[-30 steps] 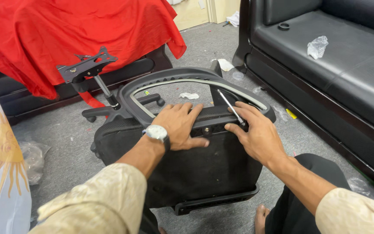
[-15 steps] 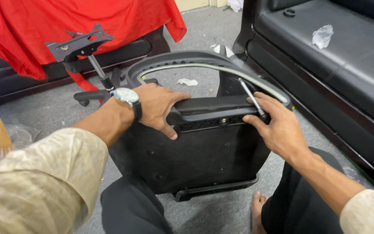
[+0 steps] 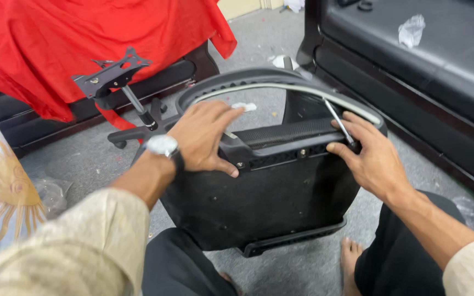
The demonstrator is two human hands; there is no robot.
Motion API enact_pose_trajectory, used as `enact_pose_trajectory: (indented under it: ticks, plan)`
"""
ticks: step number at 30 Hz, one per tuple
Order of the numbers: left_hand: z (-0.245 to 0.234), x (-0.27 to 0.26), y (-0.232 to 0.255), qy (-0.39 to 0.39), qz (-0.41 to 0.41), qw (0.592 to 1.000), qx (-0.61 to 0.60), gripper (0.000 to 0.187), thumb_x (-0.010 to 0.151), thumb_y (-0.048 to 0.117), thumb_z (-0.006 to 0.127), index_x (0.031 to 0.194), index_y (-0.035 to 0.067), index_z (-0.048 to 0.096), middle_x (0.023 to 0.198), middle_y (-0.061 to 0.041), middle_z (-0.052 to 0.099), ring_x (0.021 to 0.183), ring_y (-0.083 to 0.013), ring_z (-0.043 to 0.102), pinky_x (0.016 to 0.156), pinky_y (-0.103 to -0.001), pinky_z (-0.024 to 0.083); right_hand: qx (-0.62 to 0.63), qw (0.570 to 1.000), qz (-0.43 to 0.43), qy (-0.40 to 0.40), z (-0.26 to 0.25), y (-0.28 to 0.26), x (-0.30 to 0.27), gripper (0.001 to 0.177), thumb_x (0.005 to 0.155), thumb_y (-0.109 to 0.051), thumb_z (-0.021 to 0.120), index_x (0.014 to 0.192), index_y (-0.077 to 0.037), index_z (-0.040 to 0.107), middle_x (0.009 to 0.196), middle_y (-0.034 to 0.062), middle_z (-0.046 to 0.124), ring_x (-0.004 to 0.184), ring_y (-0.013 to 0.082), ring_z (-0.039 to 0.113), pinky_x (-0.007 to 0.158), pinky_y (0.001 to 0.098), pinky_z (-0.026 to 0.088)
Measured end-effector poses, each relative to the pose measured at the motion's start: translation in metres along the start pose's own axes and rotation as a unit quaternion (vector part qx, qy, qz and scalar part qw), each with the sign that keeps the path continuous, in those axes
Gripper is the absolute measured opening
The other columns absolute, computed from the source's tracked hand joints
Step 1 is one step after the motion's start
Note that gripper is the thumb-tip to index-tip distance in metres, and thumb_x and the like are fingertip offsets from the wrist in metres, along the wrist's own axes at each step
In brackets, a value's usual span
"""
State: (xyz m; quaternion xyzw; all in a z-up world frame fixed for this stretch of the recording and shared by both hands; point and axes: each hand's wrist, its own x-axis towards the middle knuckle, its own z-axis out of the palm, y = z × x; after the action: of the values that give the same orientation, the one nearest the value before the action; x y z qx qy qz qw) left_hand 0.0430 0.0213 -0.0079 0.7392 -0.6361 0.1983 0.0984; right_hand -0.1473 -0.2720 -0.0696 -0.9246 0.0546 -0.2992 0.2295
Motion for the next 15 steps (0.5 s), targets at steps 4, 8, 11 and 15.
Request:
enact_pose_trajectory:
  ticks: [4,8,11,15]
  plan:
    - [0.003,-0.037,0.033,0.1,-0.299,0.949,-0.004,0.128,0.048,0.065,0.091,0.147,0.002,0.04,0.137,-0.029,0.056,0.126,-0.0458,0.054,0.104,-0.048,0.041,0.0,0.988,0.129,-0.084,-0.01,0.007,-0.002,0.054,0.086,-0.038,0.072,0.134,-0.016,0.065,0.155,0.0043,0.052,0.096,0.0292,0.071,0.081,0.0411,0.057]
    - [-0.01,-0.039,0.04,-0.115,-0.469,0.87,-0.099,0.107,0.056,0.077,0.077,0.139,0.012,0.057,0.136,-0.018,0.062,0.127,-0.0361,0.058,0.107,-0.045,0.044,0.013,0.976,0.176,-0.13,-0.019,0.005,-0.001,0.057,0.085,-0.041,0.069,0.136,-0.019,0.062,0.157,0.0004,0.049,0.077,0.0264,0.076,0.076,0.0396,0.061]
    - [-0.013,-0.02,0.035,-0.167,-0.465,0.86,-0.124,0.099,0.061,0.086,0.064,0.128,0.013,0.07,0.128,-0.016,0.069,0.124,-0.036,0.062,0.105,-0.045,0.047,0.01,0.978,0.163,-0.133,-0.022,0.004,0.001,0.056,0.087,-0.044,0.069,0.136,-0.019,0.062,0.156,0.0007,0.05,0.075,0.0255,0.077,0.075,0.0394,0.061]
    - [-0.018,-0.008,0.037,-0.227,-0.42,0.874,-0.088,0.101,0.061,0.088,0.064,0.127,0.012,0.068,0.119,-0.02,0.07,0.115,-0.0401,0.065,0.101,-0.046,0.048,-0.002,0.973,0.178,-0.144,-0.019,0.01,0.0,0.054,0.089,-0.045,0.07,0.136,-0.021,0.062,0.157,-0.0004,0.048,0.075,0.0252,0.078,0.077,0.0397,0.061]
